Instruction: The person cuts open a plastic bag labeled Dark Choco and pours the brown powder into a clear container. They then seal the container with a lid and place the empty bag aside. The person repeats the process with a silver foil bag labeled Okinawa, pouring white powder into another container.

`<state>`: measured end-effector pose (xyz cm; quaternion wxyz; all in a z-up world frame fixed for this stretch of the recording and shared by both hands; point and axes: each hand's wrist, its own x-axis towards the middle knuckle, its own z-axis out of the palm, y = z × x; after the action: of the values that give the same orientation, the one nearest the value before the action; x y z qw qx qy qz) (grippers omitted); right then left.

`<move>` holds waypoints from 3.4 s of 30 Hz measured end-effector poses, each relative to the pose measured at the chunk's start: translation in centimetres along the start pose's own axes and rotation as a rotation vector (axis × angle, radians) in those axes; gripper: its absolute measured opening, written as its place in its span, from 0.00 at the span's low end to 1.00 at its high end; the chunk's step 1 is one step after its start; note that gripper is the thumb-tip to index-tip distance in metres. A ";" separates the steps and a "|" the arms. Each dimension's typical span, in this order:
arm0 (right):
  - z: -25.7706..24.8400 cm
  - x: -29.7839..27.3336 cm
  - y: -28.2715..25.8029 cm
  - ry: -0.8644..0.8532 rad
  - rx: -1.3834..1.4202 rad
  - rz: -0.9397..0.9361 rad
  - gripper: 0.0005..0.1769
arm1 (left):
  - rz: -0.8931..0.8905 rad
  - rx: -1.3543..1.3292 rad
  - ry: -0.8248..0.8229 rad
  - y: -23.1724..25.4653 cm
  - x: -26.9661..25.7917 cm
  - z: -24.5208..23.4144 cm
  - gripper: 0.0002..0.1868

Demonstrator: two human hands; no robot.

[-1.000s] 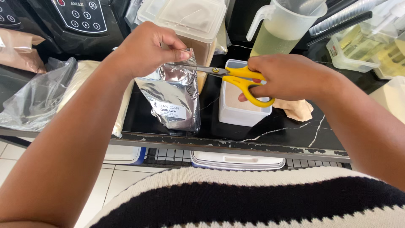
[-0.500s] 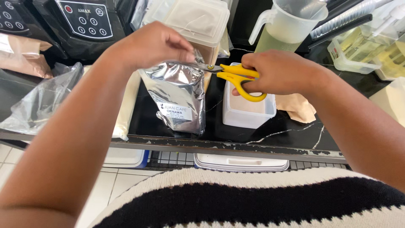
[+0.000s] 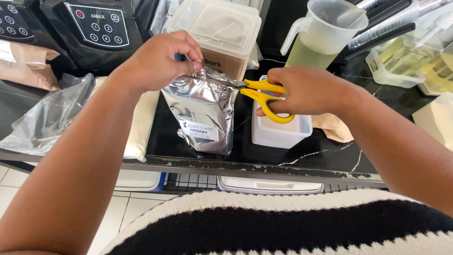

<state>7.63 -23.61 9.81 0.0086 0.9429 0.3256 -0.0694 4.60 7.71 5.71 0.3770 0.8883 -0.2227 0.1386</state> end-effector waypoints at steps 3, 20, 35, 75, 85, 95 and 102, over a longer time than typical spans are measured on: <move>0.6 0.1 0.0 0.000 0.028 0.006 0.23 | -0.041 0.015 -0.029 0.1 0.1 -0.4 0.06; 4.0 1.6 -0.6 0.209 0.174 -0.146 0.36 | -0.439 -1.117 0.036 -10.3 -5.8 2.0 0.26; 5.3 4.5 -0.7 0.204 0.132 -0.196 0.32 | -0.460 -1.193 0.201 -9.5 -6.3 4.6 0.11; 14.6 -7.0 -3.1 -0.168 1.239 0.313 0.20 | -0.378 -1.325 0.207 -12.6 -9.9 10.6 0.45; 14.1 -6.1 -2.3 -0.157 0.864 0.481 0.17 | -0.286 -1.417 0.745 -7.0 -5.2 11.8 0.40; 21.8 0.1 -3.8 -0.060 0.592 0.112 0.28 | -0.456 -1.015 1.002 -7.3 -6.9 7.4 0.42; 21.3 -0.3 -4.6 0.117 0.536 0.083 0.27 | -0.446 -1.104 0.887 -4.1 -7.2 6.0 0.44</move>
<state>1.88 -21.48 -11.14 -0.2574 0.9264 0.2568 -0.0981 0.93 7.96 -3.78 0.8425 0.4540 0.0988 0.2725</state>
